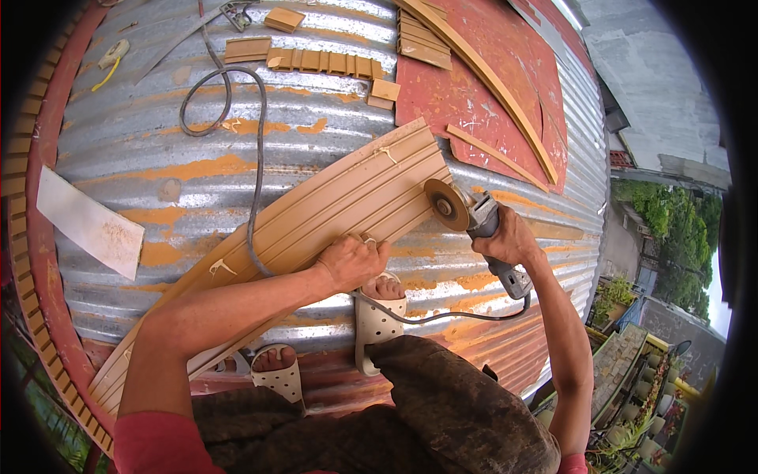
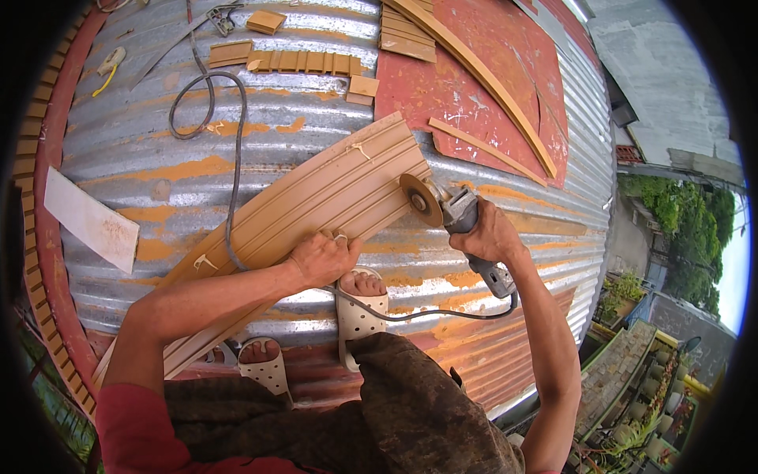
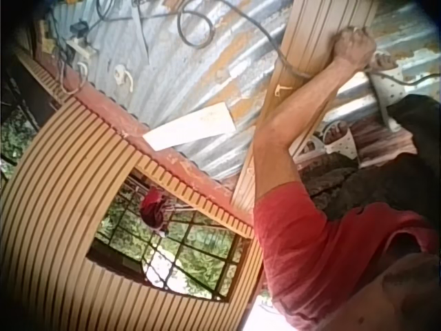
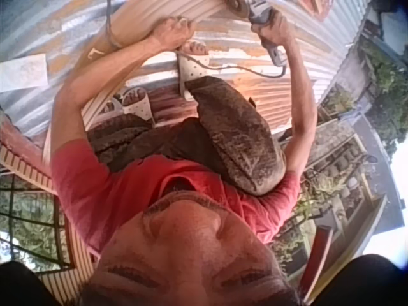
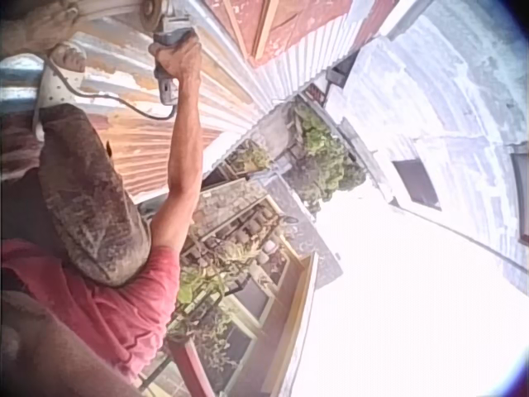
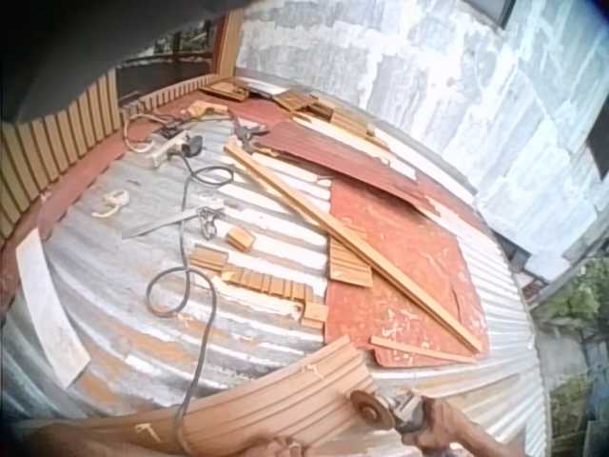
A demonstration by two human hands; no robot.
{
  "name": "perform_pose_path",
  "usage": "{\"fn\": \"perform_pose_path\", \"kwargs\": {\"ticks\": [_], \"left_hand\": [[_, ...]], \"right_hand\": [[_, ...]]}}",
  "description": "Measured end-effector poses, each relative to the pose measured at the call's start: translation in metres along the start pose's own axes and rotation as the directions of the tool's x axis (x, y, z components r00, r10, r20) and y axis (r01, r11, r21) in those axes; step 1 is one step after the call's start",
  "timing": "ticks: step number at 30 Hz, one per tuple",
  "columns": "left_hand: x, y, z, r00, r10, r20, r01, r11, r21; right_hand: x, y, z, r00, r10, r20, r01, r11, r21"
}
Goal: The person marks wooden planks with a pencil, cuts them using an angle grinder, fits them against a wall structure to mark further, and cuts them again with the angle grinder.
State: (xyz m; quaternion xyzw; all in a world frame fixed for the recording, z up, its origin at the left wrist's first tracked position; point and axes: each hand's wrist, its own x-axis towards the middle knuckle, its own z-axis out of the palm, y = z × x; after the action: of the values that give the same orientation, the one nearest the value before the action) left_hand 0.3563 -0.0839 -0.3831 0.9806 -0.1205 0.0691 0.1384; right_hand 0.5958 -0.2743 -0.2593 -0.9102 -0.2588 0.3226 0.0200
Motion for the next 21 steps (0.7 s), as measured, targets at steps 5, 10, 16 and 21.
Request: {"fn": "perform_pose_path", "kwargs": {"ticks": [5, 10, 16, 21], "left_hand": [[-0.0004, 0.0008, -0.0004, 1.0, -0.01, 0.009, 0.01, 1.0, -0.004], [-0.0004, 0.0026, -0.0044, 0.999, -0.024, 0.036, 0.023, 0.999, 0.036], [-0.0004, 0.0034, -0.0055, 0.998, -0.036, 0.051, 0.034, 0.999, 0.032], [0.0028, 0.0038, -0.0034, 0.998, -0.022, 0.05, 0.021, 0.999, 0.03]], "right_hand": [[0.0013, 0.0018, 0.003, 1.0, -0.015, -0.012, 0.015, 1.0, 0.003], [0.0022, 0.0014, 0.0036, 1.0, -0.017, -0.012, 0.017, 1.0, 0.004], [0.0022, -0.0033, 0.0025, 0.999, -0.046, -0.012, 0.046, 0.998, 0.048], [0.0017, 0.0034, 0.0039, 0.999, -0.031, -0.032, 0.031, 0.999, 0.011]]}}
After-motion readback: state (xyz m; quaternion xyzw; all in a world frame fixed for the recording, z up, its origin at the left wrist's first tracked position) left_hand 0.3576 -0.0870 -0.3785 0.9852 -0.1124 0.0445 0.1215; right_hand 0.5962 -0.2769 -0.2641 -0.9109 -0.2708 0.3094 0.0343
